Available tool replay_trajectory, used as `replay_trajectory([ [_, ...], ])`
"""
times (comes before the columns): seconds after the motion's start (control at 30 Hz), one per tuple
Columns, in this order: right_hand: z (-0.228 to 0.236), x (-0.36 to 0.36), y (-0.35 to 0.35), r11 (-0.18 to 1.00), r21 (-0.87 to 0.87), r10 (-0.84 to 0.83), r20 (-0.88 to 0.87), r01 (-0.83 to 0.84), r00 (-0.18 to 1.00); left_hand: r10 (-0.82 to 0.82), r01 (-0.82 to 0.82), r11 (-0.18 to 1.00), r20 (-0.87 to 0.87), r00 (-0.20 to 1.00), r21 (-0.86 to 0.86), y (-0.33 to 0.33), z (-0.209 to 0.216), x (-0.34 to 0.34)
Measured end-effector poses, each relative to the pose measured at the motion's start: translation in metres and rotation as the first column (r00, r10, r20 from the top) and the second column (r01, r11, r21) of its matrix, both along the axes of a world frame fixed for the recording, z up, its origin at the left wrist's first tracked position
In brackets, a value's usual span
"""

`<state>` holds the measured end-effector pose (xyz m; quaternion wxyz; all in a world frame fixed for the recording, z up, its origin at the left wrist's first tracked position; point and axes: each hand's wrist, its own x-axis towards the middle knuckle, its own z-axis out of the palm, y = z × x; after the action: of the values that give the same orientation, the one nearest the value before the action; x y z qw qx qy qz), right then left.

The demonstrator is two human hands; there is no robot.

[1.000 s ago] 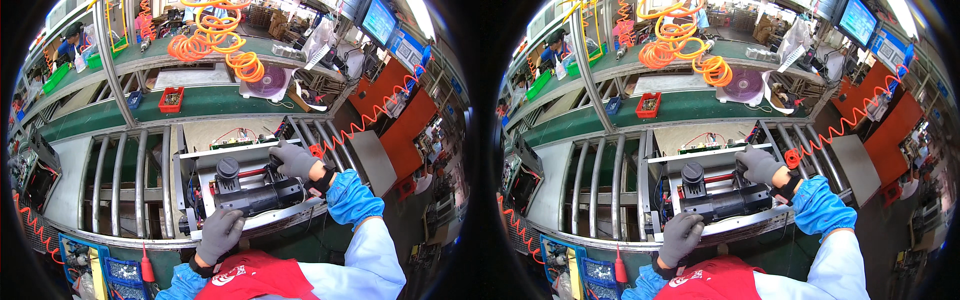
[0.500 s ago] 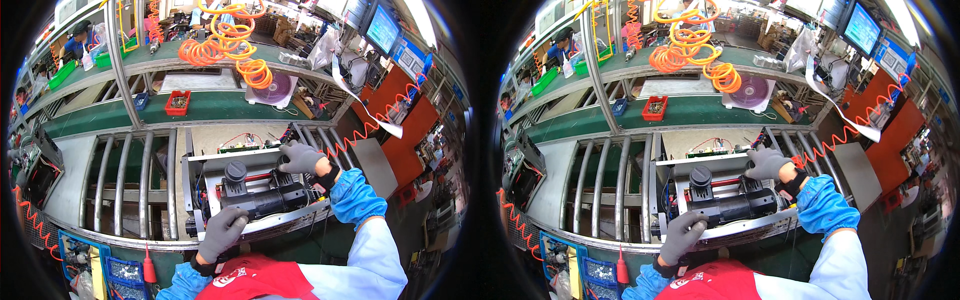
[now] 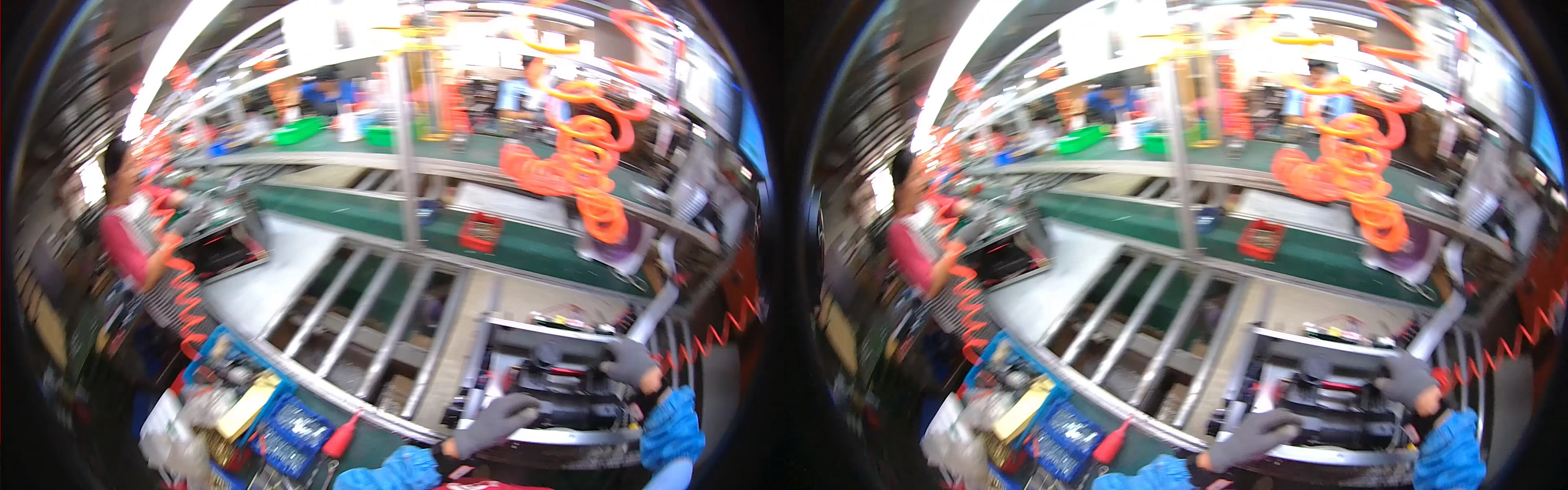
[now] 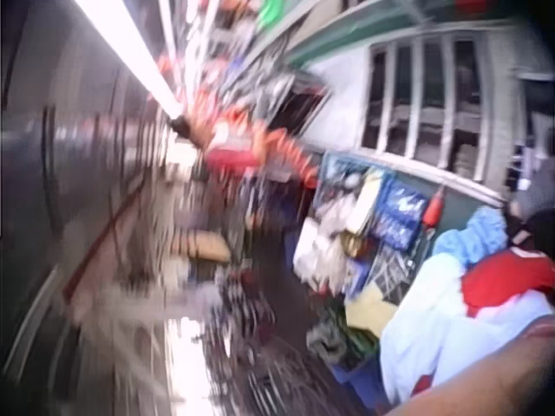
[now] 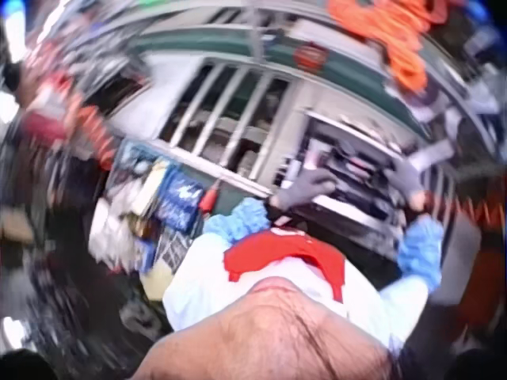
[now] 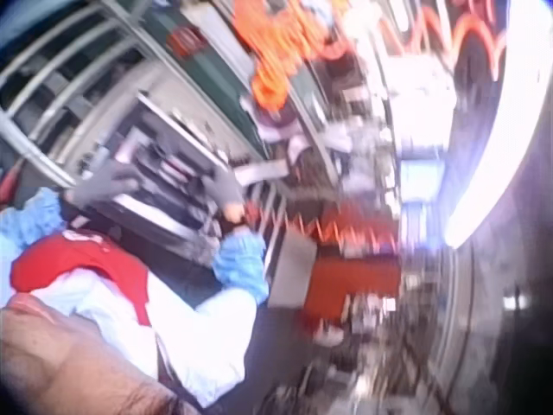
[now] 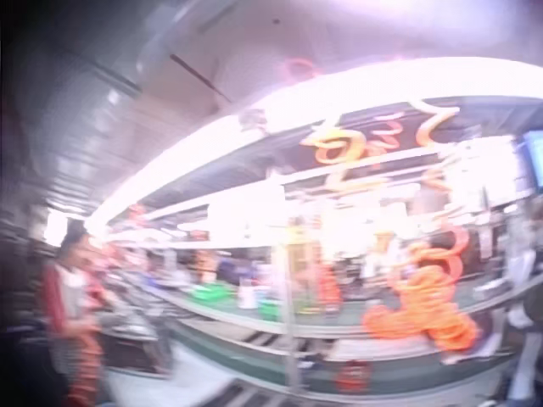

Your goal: Assembling an electronic inverter unit on a production line by installing internal components and securing the chassis.

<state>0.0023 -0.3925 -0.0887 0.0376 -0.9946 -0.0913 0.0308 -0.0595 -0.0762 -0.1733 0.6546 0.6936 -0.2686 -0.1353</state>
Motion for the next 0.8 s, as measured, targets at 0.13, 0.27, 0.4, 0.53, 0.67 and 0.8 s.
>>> replay_trajectory([
  [0.13, -0.012, 0.013, 0.007, 0.895, -0.371, -0.238, 0.079, 0.250, 0.968, -0.016, 0.016, 1.000, -0.027, 0.999, -0.005, 0.001, -0.001, -0.001],
  [0.27, -0.009, 0.007, -0.004, 0.944, -0.259, -0.179, 0.119, 0.204, 0.977, -0.004, 0.005, 1.000, -0.048, 0.999, 0.001, 0.003, 0.003, -0.002],
  [0.4, -0.014, -0.001, -0.011, 0.954, -0.293, 0.063, -0.003, -0.061, 0.998, 0.016, -0.016, 1.000, 0.002, 1.000, -0.018, 0.001, 0.003, -0.003],
  [0.53, -0.022, 0.018, -0.007, 0.893, -0.411, -0.194, 0.011, 0.182, 0.981, 0.002, -0.002, 1.000, -0.074, 0.997, 0.001, 0.002, 0.003, -0.002],
  [0.67, -0.025, 0.002, -0.018, 0.965, -0.252, -0.019, 0.203, 0.071, 0.979, 0.042, -0.043, 0.999, -0.057, 0.997, -0.012, 0.000, 0.002, -0.001],
  [0.8, -0.027, -0.013, -0.018, 0.979, 0.017, 0.195, 0.229, -0.204, 0.954, 0.011, -0.013, 1.000, -0.063, 0.998, -0.023, -0.001, -0.001, -0.002],
])
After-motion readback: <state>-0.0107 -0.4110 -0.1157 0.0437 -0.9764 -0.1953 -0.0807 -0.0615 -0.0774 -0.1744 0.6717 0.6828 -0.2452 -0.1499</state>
